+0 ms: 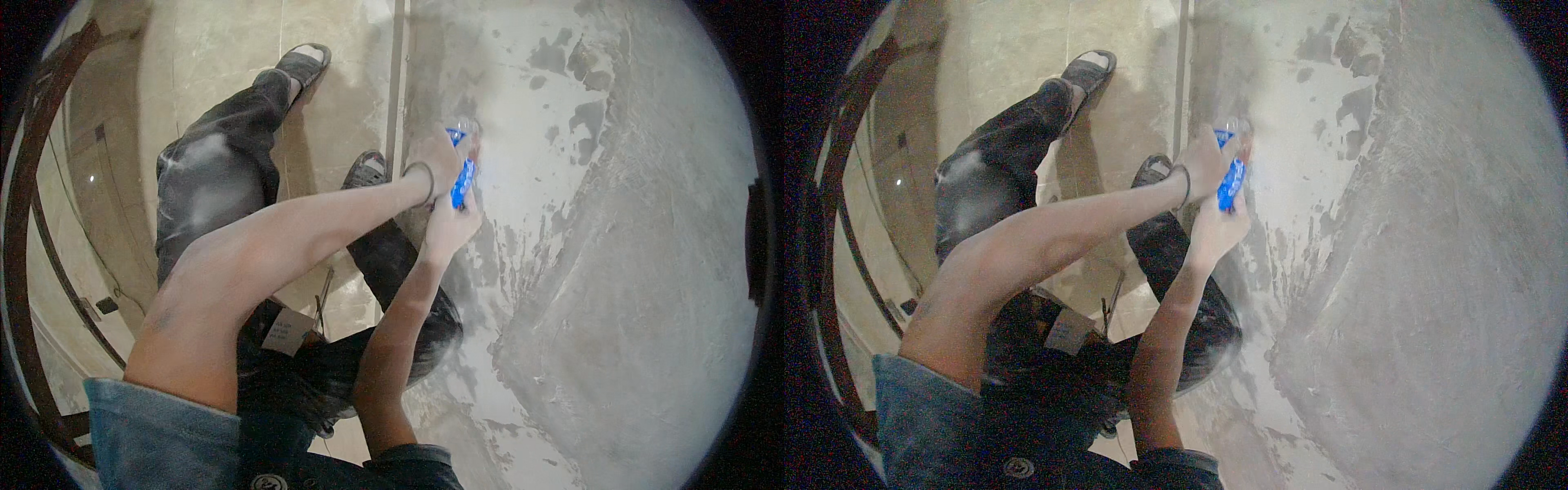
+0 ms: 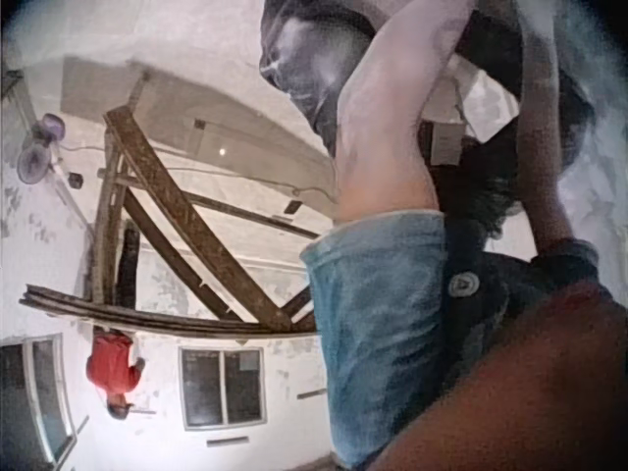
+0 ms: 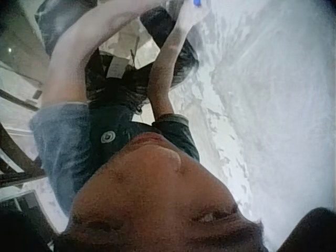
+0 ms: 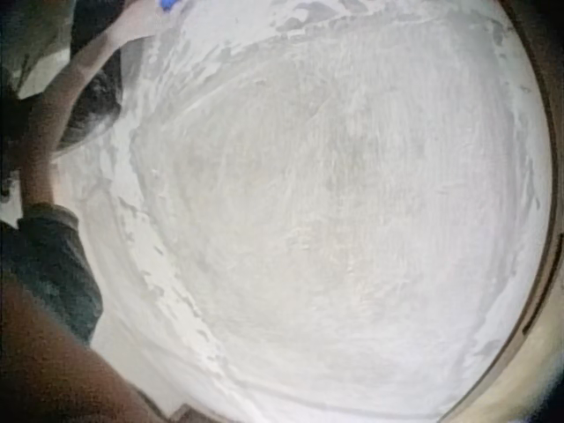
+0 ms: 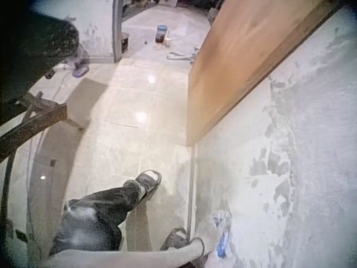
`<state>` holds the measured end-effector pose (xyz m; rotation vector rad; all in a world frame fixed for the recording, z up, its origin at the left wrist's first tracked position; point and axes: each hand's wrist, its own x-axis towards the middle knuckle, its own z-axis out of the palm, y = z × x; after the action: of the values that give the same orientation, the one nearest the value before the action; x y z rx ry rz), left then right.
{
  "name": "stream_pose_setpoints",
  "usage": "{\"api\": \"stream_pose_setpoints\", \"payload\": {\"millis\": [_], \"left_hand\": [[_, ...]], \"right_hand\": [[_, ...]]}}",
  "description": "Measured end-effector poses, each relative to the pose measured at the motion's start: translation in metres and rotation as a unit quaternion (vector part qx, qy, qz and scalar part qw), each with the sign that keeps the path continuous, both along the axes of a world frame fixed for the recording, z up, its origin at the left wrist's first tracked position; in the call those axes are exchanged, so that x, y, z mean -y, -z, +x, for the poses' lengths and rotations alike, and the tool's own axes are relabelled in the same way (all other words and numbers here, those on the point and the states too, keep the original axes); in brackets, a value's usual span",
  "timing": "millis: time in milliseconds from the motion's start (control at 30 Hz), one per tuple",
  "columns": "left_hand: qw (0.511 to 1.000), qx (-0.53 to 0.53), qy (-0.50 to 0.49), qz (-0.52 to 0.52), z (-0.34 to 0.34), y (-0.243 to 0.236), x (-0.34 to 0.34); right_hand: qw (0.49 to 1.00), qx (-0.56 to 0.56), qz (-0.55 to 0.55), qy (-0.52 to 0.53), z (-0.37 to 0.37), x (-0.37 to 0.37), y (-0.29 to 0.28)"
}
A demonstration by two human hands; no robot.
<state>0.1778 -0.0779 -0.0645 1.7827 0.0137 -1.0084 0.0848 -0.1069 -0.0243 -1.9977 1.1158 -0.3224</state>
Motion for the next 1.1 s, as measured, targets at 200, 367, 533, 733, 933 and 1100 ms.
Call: {"api": "stream_pose_setpoints", "payload": {"millis": [200,367,533,733,933,1100], "left_hand": [[0.998,-0.032,0.056,-0.015,-0.024,-0.024,-0.022],[0.997,0.067,0.015,-0.031,0.017,-0.009,-0.018],[0.999,0.02,-0.034,-0.013,0.03,-0.001,-0.009],[0.995,-0.029,0.083,-0.035,-0.034,-0.03,-0.027],[0.997,-0.004,0.071,-0.041,-0.05,-0.013,-0.019],[0.997,0.028,0.078,0.007,-0.011,-0.01,-0.013]], "right_hand": [[0.993,-0.022,0.017,0.118,-0.021,-0.041,-0.017],[0.998,0.011,-0.051,0.016,0.008,-0.015,0.011],[0.999,-0.017,-0.02,0.024,0.03,-0.01,0.008],[0.99,-0.001,0.064,0.129,-0.039,-0.043,-0.021],[0.991,0.027,0.101,0.08,-0.059,-0.034,-0.02],[0.998,-0.02,0.034,0.04,-0.035,-0.006,0.015]]}}
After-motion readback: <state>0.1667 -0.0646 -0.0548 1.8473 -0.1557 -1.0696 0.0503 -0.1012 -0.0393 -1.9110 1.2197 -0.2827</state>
